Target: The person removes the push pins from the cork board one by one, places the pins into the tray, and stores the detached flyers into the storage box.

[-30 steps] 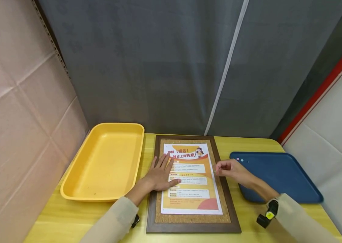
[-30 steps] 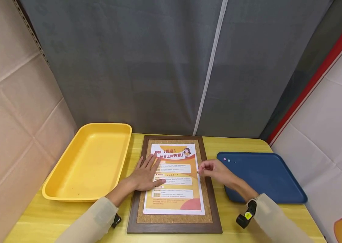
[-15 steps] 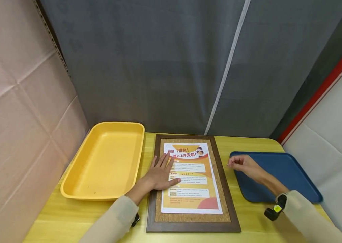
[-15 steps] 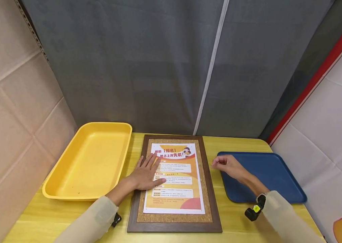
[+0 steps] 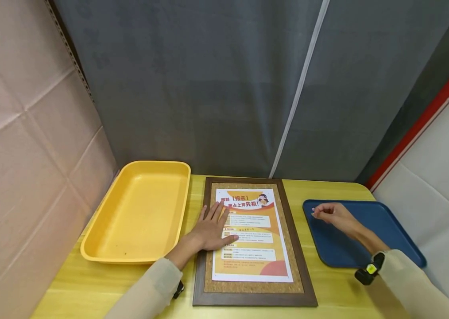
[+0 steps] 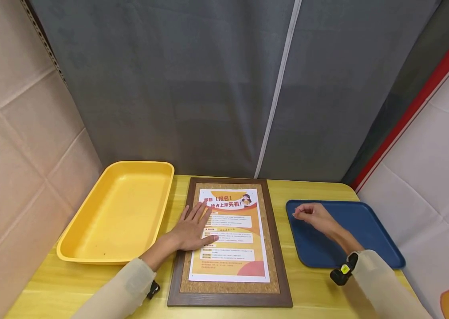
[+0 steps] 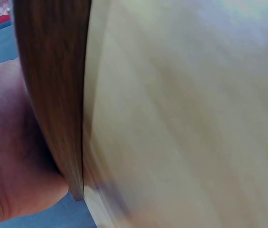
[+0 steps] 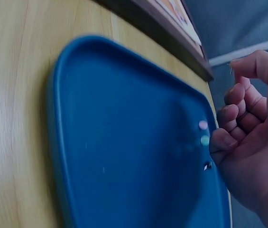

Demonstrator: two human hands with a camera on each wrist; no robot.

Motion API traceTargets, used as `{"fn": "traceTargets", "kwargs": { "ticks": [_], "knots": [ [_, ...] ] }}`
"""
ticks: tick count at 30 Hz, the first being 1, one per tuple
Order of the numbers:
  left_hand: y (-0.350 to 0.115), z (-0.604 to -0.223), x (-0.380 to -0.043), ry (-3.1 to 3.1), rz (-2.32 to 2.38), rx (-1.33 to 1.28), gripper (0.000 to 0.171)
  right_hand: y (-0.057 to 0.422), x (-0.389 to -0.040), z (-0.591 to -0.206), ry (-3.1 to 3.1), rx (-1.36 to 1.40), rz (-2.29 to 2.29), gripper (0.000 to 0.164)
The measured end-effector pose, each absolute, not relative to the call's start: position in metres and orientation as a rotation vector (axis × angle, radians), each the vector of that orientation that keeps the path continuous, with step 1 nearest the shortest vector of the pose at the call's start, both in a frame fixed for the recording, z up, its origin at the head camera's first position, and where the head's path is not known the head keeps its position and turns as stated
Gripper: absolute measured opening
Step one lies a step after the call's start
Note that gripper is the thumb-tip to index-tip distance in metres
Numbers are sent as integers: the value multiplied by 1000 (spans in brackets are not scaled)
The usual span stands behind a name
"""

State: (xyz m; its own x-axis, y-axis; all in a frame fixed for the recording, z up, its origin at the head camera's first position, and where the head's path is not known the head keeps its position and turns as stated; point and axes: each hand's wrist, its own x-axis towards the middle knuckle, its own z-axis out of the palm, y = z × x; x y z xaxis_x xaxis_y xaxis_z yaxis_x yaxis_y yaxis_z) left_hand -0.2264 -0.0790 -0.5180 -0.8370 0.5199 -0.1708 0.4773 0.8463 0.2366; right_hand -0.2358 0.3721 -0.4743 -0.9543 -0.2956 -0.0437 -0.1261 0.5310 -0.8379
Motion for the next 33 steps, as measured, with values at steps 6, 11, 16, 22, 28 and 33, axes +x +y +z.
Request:
{"fn": "traceTargets", "kwargs": {
  "ticks": [6,11,16,22,28,33],
  "knots": [
    [-79,-518,-225,2806,266,772,103,384,-239,-482,2659,-281,-1291,18],
    [-78,-512,-223,2796,245,770,102,388,-239,-486,2694,-272,-1202,15],
    [-77,-505,-220,2796,246,768,101,387,-239,-490,2738,-292,-1112,13],
    [-78,-506,-220,2785,221,755,101,385,-241,-495,2768,-313,-1033,10],
    [-79,-509,-223,2796,247,762,102,384,-241,-496,2770,-324,-1011,9],
    [-79,-513,-224,2797,256,746,103,384,-241,-497,2785,-299,-986,9]
  ]
}}
